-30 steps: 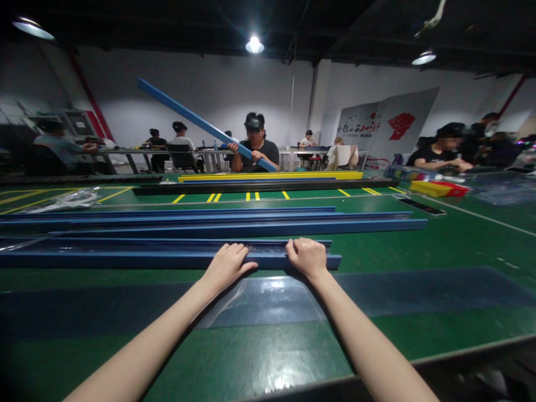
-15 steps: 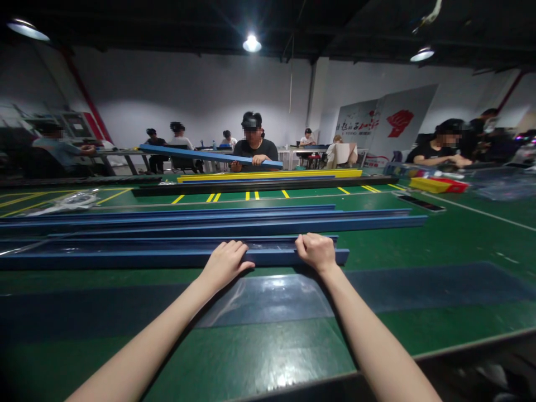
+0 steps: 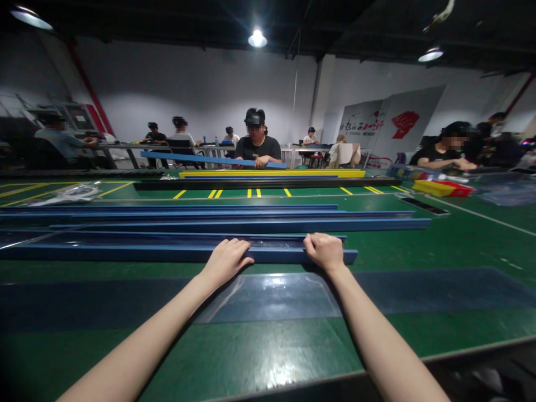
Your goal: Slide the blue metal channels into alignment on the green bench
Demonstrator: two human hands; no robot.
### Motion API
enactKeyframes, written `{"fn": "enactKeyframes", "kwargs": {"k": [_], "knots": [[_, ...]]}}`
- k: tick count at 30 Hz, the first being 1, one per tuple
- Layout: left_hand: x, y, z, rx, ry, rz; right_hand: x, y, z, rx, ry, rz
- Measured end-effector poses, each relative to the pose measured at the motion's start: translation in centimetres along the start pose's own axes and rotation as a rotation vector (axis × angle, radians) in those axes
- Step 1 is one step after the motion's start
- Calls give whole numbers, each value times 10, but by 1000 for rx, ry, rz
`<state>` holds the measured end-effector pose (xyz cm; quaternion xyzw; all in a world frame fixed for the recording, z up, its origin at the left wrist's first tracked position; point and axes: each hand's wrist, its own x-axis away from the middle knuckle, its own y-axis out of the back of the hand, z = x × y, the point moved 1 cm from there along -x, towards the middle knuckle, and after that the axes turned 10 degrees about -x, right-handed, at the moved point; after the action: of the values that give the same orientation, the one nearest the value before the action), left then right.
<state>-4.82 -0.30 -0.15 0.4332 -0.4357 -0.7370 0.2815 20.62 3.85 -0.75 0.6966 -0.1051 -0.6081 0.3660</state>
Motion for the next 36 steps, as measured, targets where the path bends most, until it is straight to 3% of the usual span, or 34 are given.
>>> {"fn": "enactKeyframes", "kwargs": {"k": [28,36], "knots": [[-5,-2,4,-13,6,93,-1,2,1,-23,-63,93],[-2,-3,3,-4,13,44,-1,2,1,-20,-67,108]]}}
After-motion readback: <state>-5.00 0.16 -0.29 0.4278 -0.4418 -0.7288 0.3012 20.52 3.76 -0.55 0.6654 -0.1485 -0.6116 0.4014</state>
